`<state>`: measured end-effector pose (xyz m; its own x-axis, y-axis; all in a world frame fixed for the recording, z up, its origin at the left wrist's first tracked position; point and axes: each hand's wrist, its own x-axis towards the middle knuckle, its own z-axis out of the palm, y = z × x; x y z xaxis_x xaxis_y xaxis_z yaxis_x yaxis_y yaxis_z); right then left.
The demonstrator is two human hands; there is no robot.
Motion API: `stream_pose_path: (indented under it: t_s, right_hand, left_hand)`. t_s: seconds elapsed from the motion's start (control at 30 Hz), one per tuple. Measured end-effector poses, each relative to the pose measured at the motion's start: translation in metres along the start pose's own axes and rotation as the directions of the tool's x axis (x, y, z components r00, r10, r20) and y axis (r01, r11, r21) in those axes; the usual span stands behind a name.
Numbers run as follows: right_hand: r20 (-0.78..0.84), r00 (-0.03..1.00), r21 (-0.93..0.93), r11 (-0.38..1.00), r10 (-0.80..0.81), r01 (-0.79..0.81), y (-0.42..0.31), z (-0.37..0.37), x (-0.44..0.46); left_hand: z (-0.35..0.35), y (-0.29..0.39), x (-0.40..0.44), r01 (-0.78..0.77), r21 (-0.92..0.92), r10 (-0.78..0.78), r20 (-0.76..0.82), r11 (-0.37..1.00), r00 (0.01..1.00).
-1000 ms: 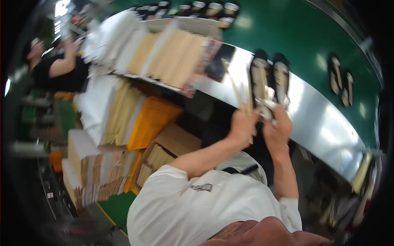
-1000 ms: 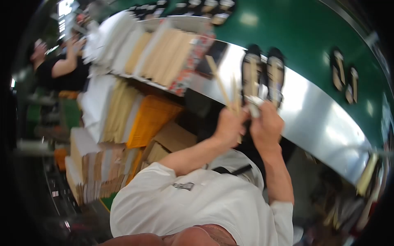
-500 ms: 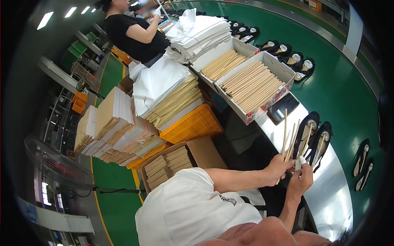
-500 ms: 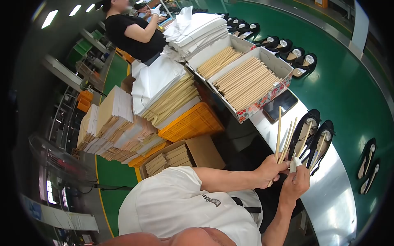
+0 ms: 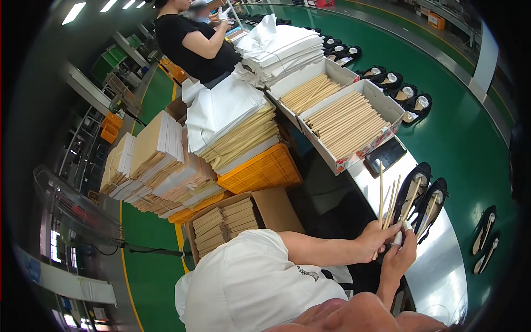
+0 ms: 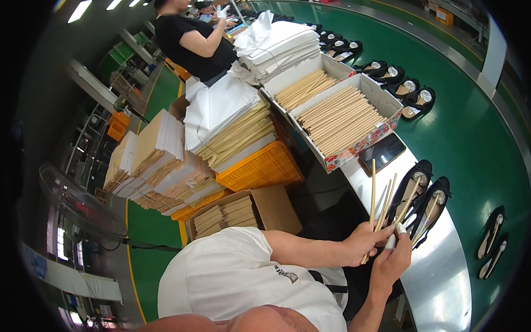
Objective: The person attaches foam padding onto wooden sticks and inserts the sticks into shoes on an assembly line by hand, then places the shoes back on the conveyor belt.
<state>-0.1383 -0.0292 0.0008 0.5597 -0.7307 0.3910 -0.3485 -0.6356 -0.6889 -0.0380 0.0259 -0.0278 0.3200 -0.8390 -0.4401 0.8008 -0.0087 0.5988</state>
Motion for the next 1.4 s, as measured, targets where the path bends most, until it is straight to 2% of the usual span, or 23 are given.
stream_pose_path:
  t_s: [0.2,0.33,0.43,0.57,0.67,0.7,0.73,0.77,0.8,0.83,0.87,0.93,1.07,1.13,1.2,1.27,1.4]
  right_hand:
    - [-0.068,0.993,-0.028,0.996,-0.092,0.091,0.001,0.005,0.000]
    - [-0.037,0.996,-0.028,0.997,-0.078,0.077,0.005,0.007,-0.005]
    - [-0.013,1.000,0.000,1.000,-0.027,0.027,0.001,0.006,-0.006]
    - [-0.068,0.991,-0.041,0.993,-0.111,0.109,-0.003,0.007,-0.008]
    - [-0.106,0.984,-0.082,0.988,-0.141,0.133,-0.010,0.010,-0.008]
    - [0.004,0.997,-0.052,0.996,-0.075,0.075,-0.013,0.009,-0.010]
    - [0.101,0.995,-0.047,0.999,0.018,-0.013,-0.012,0.001,-0.013]
    - [0.082,0.996,-0.018,1.000,0.019,-0.017,-0.017,-0.006,-0.012]
    - [0.057,0.998,0.006,1.000,0.024,-0.024,-0.022,-0.010,-0.006]
    - [-0.044,0.998,-0.019,0.999,-0.043,0.042,-0.019,-0.012,0.000]
    - [-0.130,0.983,-0.052,0.991,-0.128,0.122,-0.013,-0.017,0.004]
    - [-0.169,0.977,-0.081,0.990,-0.131,0.118,0.004,-0.028,0.014]
    - [-0.132,0.991,-0.184,0.983,-0.029,0.004,0.024,-0.038,0.035]
    - [-0.043,0.998,-0.285,0.958,-0.047,0.033,0.029,-0.036,0.049]
    - [-0.031,0.998,-0.315,0.948,-0.060,0.047,0.033,-0.030,0.061]
    - [0.164,0.973,-0.477,0.876,0.165,-0.068,0.025,-0.024,0.075]
    - [0.232,0.943,-0.587,0.807,0.240,-0.061,0.016,-0.017,0.093]
  left_hand:
    - [0.002,0.005,-0.004,0.039,-0.014,-0.040,-0.047,0.999,0.998]
    - [-0.002,-0.003,0.002,0.023,-0.015,-0.025,-0.094,1.000,0.995]
    - [-0.002,0.001,0.002,0.018,0.069,-0.012,-0.086,0.997,0.996]
    - [-0.005,-0.006,0.014,0.026,0.094,-0.016,-0.101,0.995,0.995]
    - [-0.002,-0.007,0.018,0.033,0.128,-0.003,-0.228,0.991,0.974]
    - [0.001,-0.005,0.017,-0.003,0.122,0.038,-0.281,0.993,0.959]
    - [0.003,-0.006,0.015,0.037,0.060,-0.015,-0.331,0.998,0.944]
    - [-0.001,-0.007,0.009,-0.029,0.073,0.047,-0.259,0.997,0.965]
    - [-0.010,0.000,0.004,0.047,0.144,-0.026,-0.148,0.989,0.989]
    - [-0.014,-0.003,0.006,0.031,0.139,-0.011,-0.147,0.990,0.989]
    - [-0.006,0.006,-0.005,0.021,0.219,0.011,-0.145,0.976,0.989]
    - [-0.016,0.004,-0.003,-0.013,0.283,0.051,-0.129,0.959,0.990]
    - [-0.018,0.010,-0.014,-0.090,0.296,0.131,-0.120,0.951,0.984]
    - [-0.016,0.011,-0.015,-0.122,0.327,0.168,-0.117,0.937,0.979]
    - [-0.021,0.011,-0.015,-0.188,0.390,0.225,-0.049,0.901,0.973]
    - [-0.019,0.013,-0.015,-0.214,0.370,0.255,-0.065,0.904,0.965]
    - [-0.019,0.022,-0.015,-0.205,0.418,0.240,-0.032,0.885,0.970]
